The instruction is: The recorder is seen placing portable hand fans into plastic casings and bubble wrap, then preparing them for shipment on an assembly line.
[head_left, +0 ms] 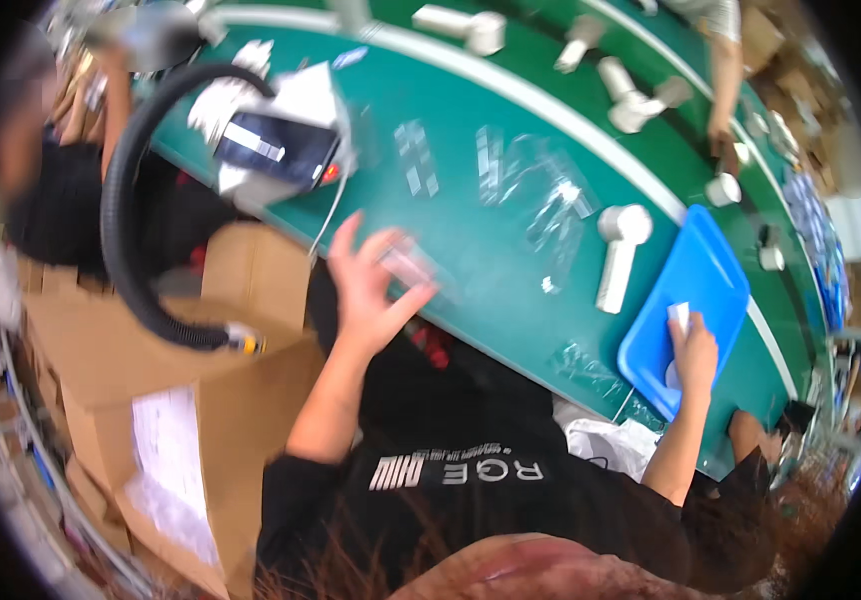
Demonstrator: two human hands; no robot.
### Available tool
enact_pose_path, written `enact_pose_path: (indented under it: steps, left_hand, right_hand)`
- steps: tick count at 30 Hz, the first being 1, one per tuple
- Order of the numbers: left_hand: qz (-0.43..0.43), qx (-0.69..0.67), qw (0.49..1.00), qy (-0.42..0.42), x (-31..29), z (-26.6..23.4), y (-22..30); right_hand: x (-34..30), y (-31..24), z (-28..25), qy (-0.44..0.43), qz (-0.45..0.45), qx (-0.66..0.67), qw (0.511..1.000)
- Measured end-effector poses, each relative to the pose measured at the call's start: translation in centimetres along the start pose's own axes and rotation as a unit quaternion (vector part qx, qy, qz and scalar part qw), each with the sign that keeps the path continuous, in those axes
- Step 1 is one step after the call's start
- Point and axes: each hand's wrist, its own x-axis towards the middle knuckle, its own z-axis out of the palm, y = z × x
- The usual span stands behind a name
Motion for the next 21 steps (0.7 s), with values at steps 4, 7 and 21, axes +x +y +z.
enact_pose_path:
  steps: [4, 7, 21]
  left_hand:
    - [-0.177, -0.455, 0.866, 0.109, -7.7, -5.5, -2.1]
    - [-0.249, -0.450, 0.823, 0.241, -11.9, -6.9, -5.3]
    - [-0.008, -0.757, 0.642, -0.120, -10.3, -14.2, -14.3]
  right_hand:
    - [-1.5, 2.0, -1.4, -0.014, 0.014, 0.145, 0.989]
    - [-2.6, 2.2, -2.4, -0.045, 0.028, 0.162, 0.985]
    - [-5.2, 3.6, -1.6, -0.036, 0.086, 0.245, 0.965]
